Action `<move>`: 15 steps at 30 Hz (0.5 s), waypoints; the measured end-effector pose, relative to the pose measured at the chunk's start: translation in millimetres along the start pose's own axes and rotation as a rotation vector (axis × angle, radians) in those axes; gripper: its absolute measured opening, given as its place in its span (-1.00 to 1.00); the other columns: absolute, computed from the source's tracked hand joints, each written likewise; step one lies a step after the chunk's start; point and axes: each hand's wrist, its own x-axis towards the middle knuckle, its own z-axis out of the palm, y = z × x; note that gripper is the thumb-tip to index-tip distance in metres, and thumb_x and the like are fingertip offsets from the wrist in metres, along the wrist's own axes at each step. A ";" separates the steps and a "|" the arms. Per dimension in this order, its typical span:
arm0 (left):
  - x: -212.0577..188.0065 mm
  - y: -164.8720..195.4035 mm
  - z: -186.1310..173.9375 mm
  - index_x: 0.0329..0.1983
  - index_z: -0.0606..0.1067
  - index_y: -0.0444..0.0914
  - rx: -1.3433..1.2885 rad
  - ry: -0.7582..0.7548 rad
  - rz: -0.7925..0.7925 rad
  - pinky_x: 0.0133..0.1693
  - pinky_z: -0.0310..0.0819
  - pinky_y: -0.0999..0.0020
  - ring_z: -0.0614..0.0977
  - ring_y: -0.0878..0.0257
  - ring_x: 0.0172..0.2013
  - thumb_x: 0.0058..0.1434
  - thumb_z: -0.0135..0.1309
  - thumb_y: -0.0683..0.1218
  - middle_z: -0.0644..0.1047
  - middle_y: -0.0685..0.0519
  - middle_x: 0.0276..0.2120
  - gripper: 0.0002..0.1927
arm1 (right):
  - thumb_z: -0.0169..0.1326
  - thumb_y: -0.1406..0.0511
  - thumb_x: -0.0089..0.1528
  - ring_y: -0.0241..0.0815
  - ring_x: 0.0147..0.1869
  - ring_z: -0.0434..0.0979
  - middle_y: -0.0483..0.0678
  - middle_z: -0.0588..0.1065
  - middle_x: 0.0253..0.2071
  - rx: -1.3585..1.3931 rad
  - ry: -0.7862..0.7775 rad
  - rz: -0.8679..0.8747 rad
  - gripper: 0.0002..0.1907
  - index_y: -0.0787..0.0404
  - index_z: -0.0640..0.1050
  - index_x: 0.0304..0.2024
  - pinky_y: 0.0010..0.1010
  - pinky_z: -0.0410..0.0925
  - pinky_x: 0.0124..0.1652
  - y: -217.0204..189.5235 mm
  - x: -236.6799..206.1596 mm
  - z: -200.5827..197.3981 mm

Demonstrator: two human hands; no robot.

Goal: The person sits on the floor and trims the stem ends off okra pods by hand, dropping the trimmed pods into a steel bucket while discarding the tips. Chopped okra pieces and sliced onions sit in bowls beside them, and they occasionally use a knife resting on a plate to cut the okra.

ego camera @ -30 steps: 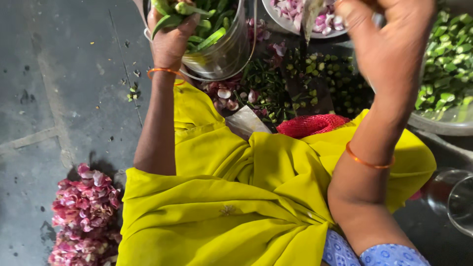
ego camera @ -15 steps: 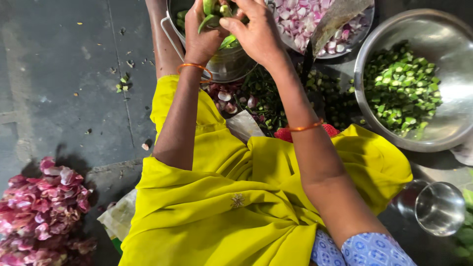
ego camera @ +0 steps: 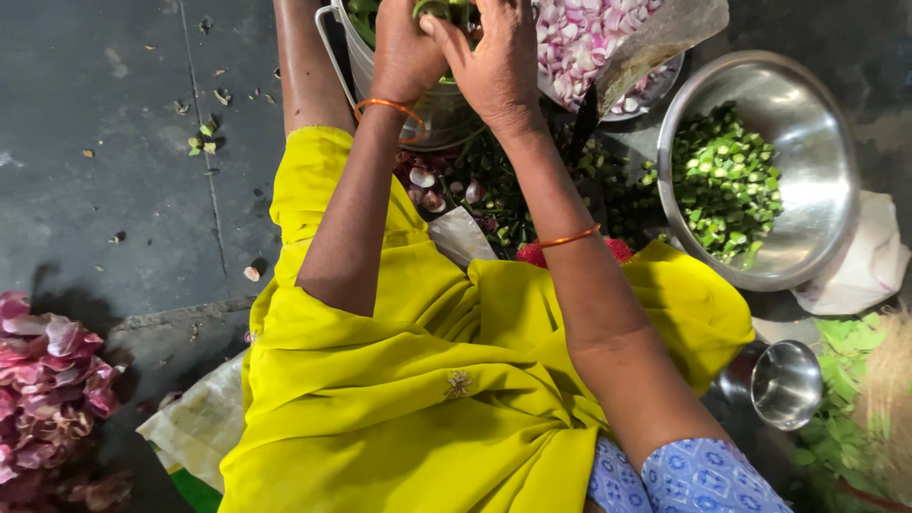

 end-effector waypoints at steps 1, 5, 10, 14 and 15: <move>-0.2 1.6 0.1 -0.09 0.54 -0.32 -0.003 0.002 -0.051 -0.20 0.61 0.24 0.76 0.01 -0.23 0.08 0.34 -0.13 0.66 -0.13 -0.26 -0.65 | 0.36 0.23 0.26 0.09 -0.04 0.53 0.09 0.53 -0.14 -0.009 0.044 -0.074 -0.63 0.28 0.52 -0.02 -0.16 0.42 -0.08 -2.6 0.4 0.4; -0.7 7.9 -0.2 -0.12 0.58 -0.28 0.037 -0.053 -0.072 -0.22 0.59 0.22 0.73 0.03 -0.29 0.08 0.40 -0.05 0.66 -0.13 -0.28 -0.64 | 0.33 0.30 0.32 -0.05 -0.15 0.61 0.02 0.58 -0.21 0.140 -0.021 0.128 -0.78 0.27 0.57 -0.10 -0.25 0.46 -0.15 -3.4 4.0 -2.7; 0.0 12.7 1.3 -0.14 0.50 -0.35 0.163 0.000 -0.023 -0.28 0.52 0.14 0.61 -0.07 -0.32 -0.10 0.46 -0.03 0.60 -0.17 -0.31 -0.46 | 0.19 0.34 0.40 -0.09 -0.13 0.64 0.06 0.60 -0.16 0.650 -0.003 0.253 -0.84 0.30 0.56 -0.02 -0.29 0.51 -0.16 1.1 8.4 -5.8; -3.0 16.3 -0.1 -0.20 0.48 -0.32 0.250 -0.098 -0.229 -0.25 0.49 0.03 0.61 -0.13 -0.30 -0.06 0.37 -0.05 0.57 -0.16 -0.35 -0.57 | 0.19 0.30 0.35 0.03 -0.29 0.61 0.05 0.58 -0.35 0.223 0.038 0.192 -0.84 0.30 0.56 -0.18 -0.23 0.43 -0.27 -0.5 8.6 -11.0; -4.0 17.7 -1.0 -0.21 0.48 -0.32 0.269 -0.070 -0.157 -0.26 0.49 0.01 0.60 -0.16 -0.28 -0.08 0.37 -0.06 0.58 -0.17 -0.34 -0.57 | 0.17 0.29 0.38 0.12 -0.25 0.58 0.08 0.56 -0.34 0.123 0.039 0.125 -0.83 0.30 0.55 -0.19 -0.17 0.40 -0.26 -1.2 9.4 -13.9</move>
